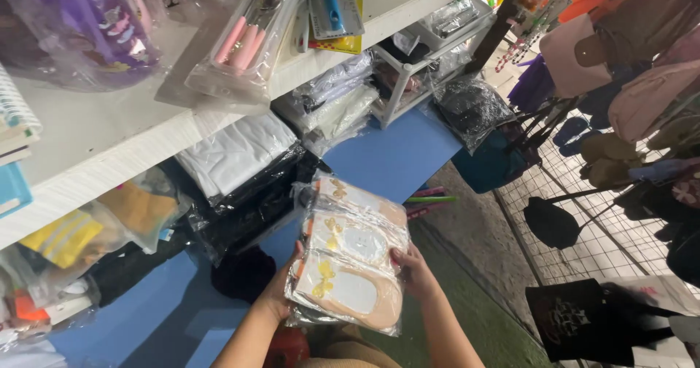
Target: The person organizes various packaged socks on a blue shelf. They pick up different packs of socks, wipe the shelf surface with a dark cloth, and place the items back in an orderly fashion.
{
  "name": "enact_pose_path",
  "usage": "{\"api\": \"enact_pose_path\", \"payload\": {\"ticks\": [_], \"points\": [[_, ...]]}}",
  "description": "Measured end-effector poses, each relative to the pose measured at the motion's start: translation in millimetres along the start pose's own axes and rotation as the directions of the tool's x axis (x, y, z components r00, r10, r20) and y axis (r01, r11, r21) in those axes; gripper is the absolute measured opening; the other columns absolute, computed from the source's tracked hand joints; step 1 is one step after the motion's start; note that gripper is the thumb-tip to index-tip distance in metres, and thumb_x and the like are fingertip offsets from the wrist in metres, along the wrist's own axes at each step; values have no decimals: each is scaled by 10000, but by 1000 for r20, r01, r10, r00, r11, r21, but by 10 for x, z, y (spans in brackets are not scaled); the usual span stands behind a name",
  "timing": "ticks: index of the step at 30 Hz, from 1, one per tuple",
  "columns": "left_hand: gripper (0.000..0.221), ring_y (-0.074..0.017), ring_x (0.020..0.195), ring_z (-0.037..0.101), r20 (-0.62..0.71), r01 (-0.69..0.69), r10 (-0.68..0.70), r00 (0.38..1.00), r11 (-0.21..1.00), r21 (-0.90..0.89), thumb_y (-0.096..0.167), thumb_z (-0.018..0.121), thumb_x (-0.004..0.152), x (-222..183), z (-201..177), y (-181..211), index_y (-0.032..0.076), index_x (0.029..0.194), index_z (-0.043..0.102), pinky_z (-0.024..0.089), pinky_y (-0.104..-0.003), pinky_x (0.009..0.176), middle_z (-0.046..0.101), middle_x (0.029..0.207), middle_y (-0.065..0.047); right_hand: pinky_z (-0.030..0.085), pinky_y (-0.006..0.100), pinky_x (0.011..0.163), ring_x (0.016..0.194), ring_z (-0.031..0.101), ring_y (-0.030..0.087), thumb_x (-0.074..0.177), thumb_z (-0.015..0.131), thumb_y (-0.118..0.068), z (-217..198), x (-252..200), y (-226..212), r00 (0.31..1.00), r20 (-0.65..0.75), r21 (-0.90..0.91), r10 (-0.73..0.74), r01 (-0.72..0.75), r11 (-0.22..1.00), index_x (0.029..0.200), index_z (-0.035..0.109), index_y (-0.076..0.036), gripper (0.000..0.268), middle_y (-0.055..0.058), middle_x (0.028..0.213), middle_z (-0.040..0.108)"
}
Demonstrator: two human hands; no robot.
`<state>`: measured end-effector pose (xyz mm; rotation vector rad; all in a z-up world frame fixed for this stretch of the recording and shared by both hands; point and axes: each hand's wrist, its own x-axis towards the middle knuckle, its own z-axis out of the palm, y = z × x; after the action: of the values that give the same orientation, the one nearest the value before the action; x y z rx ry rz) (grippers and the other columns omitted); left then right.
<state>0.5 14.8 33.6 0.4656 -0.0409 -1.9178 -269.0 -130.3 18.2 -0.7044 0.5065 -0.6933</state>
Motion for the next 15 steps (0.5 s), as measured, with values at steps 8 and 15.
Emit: {"api": "enact_pose_path", "payload": {"ticks": [8,15], "points": [[758,-331,1151,682,-157,-151,177,972,975,163,583,521,928,-687,-20,136,25,1442,524,564,-489,949,677,1315,-195,499,389,1008,1170,620,223,820,764,-60,298,80,35,996,-78,-152,41,-53,987,1526,378,-22,805,130,1320,614],[701,-302,1101,695,-99,-203,231,968,951,235,552,535,937,-1098,44,247,59,1434,530,570,-477,917,700,1276,-166,558,372,833,929,654,220,795,635,167,-676,241,345,953,199,33,-229,227,973,1752,340,-78,1031,163,1138,616]]}}
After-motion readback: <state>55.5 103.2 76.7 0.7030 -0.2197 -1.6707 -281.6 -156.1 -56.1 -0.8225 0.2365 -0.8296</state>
